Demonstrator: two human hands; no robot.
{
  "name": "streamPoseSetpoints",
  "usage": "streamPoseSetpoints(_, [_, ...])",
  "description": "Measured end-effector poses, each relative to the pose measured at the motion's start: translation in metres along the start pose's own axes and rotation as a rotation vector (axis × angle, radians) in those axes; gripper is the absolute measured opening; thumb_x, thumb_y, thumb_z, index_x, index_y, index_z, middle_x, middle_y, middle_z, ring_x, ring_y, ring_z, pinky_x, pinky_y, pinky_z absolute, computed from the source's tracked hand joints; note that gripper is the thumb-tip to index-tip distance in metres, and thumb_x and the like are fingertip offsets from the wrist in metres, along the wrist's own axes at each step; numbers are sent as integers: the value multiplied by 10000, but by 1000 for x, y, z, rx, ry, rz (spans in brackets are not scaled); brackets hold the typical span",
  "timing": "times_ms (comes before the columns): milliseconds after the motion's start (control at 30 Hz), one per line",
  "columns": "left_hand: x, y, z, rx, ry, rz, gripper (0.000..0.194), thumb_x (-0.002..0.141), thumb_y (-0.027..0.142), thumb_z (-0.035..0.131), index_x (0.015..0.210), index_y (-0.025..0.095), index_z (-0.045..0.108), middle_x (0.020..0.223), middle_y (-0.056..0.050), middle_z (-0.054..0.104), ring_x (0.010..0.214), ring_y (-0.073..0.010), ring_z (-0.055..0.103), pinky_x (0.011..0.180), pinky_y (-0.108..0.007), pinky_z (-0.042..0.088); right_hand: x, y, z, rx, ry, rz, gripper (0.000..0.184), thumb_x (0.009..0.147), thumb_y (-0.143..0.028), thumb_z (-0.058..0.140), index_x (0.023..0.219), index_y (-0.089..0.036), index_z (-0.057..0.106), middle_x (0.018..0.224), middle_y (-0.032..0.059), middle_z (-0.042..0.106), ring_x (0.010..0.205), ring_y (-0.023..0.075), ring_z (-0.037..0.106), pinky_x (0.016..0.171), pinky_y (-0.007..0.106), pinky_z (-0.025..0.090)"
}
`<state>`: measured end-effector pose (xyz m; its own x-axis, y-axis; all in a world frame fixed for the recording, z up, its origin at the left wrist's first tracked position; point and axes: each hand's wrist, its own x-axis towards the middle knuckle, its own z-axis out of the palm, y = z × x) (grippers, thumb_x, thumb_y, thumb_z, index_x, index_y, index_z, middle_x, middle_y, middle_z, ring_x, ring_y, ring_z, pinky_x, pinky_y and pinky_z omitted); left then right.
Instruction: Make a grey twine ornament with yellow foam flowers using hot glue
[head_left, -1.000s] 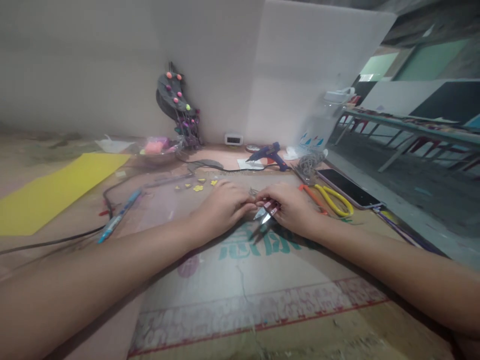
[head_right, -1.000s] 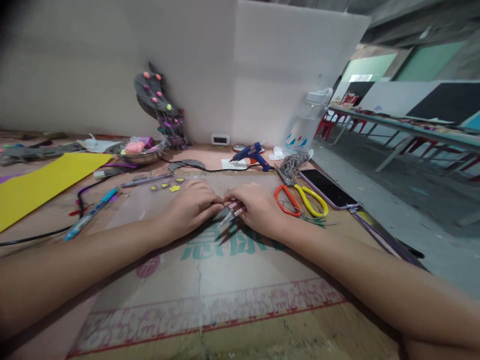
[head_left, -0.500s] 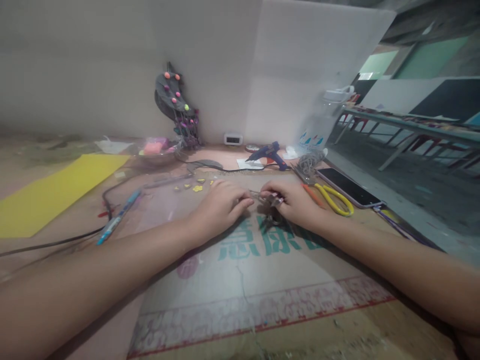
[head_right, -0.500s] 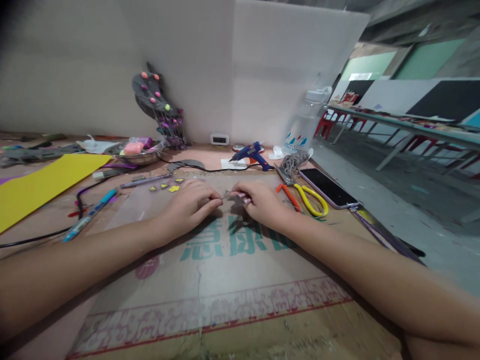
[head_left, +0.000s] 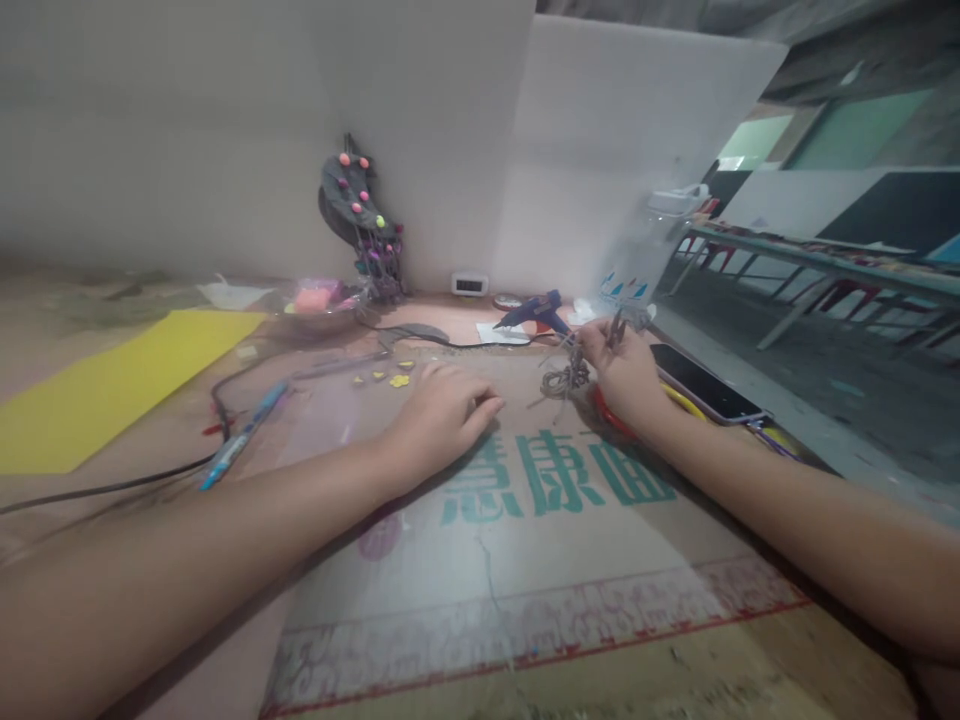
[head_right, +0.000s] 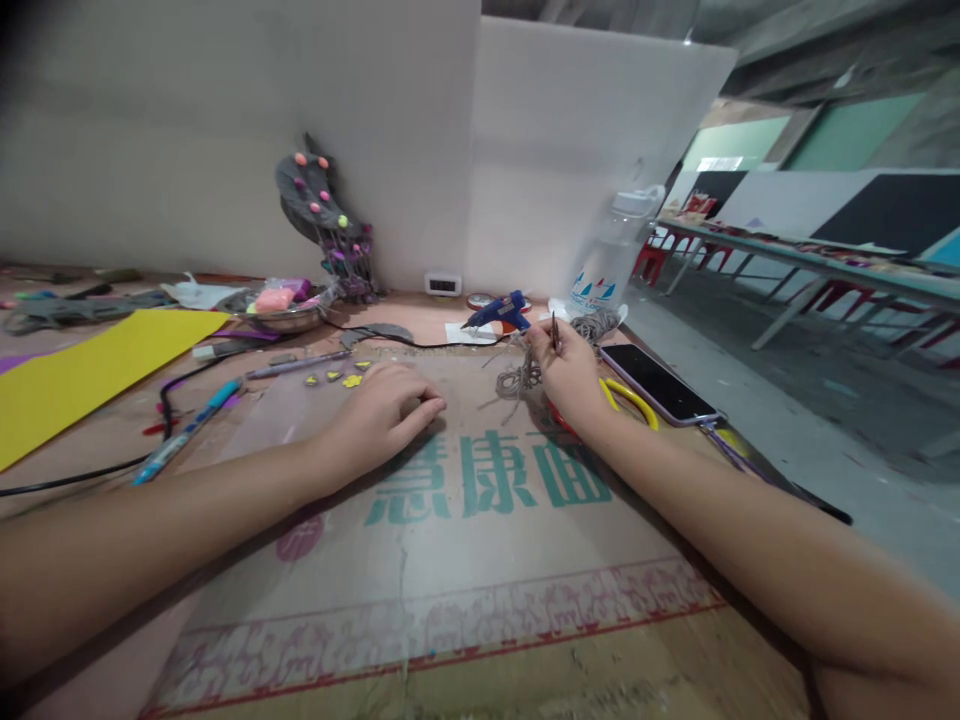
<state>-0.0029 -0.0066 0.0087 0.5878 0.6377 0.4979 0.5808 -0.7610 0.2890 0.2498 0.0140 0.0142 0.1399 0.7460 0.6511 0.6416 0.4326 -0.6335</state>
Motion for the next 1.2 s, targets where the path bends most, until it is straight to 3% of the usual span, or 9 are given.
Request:
streamPoseSetpoints(167, [0, -3, 0, -20, 53, -66, 138, 863, 227, 537, 913, 187, 659, 970, -49, 695, 991, -238, 588, 905, -410, 396, -17, -22, 2, -68, -124, -136, 181, 917, -327, 489, 826, -198, 576, 671, -8, 530, 612, 129, 481, 583, 248, 385])
streamPoseSetpoints(267, [0, -3, 0, -82, 111, -55, 332, 838, 132, 502, 1152, 184, 595, 1209, -68, 639, 1153, -227, 539, 996, -405, 378, -27, -33, 4, -140, -248, -273, 136, 910, -258, 485, 847, -197, 590, 713, 9, 586, 620, 130, 503, 576, 243, 386])
streamPoseSetpoints(333, [0, -2, 0, -118, 124, -35, 367, 863, 151, 484, 1221, 188, 555, 1267, -74, 613, 1190, -221, 523, 1027, -405, 366, -30, -36, 4, -166, -314, -349, 123, 899, -221, 487, 847, -195, 595, 730, 16, 611, 624, 131, 514, 575, 242, 386])
streamPoseSetpoints(533, [-1, 2, 0, -129, 64, 104, 336, 904, 396, 540, 1174, 204, 597, 1148, -68, 671, 1104, -237, 565, 994, -406, 371, -34, -41, 5, -146, -347, -414, 156, 919, -247, 478, 878, -192, 618, 757, 34, 656, 641, 139, 551, 593, 250, 404])
streamPoseSetpoints(733, [0, 4, 0, -104, 21, 138, 280, 877, 427, 583, 1025, 200, 654, 1001, -53, 696, 992, -232, 588, 925, -386, 388, -37, -50, 5, -193, -456, -562, 172, 917, -249, 490, 872, -179, 640, 712, 33, 664, 637, 146, 551, 654, 281, 399])
streamPoseSetpoints(900, [0, 5, -4, -171, 17, 36, 145, 898, 305, 573, 878, 213, 683, 867, -8, 706, 877, -190, 598, 879, -366, 391, -34, -45, 3, -187, -382, -442, 176, 915, -253, 475, 854, -187, 626, 740, 37, 661, 653, 147, 557, 627, 265, 406])
streamPoseSetpoints(1100, [0, 5, -5, -195, -13, -4, 202, 911, 282, 538, 769, 206, 660, 807, 4, 689, 846, -186, 593, 870, -368, 390, -21, -33, 4, -128, -182, -181, 182, 902, -293, 482, 801, -187, 591, 696, 12, 603, 609, 131, 515, 574, 241, 398])
streamPoseSetpoints(1200, [0, 5, -4, -185, -2, 14, 213, 930, 279, 497, 786, 191, 628, 821, -9, 677, 847, -186, 590, 853, -358, 401, -21, -32, 4, -87, -232, -155, 218, 912, -332, 476, 852, -185, 625, 689, 9, 596, 589, 125, 507, 554, 236, 394])
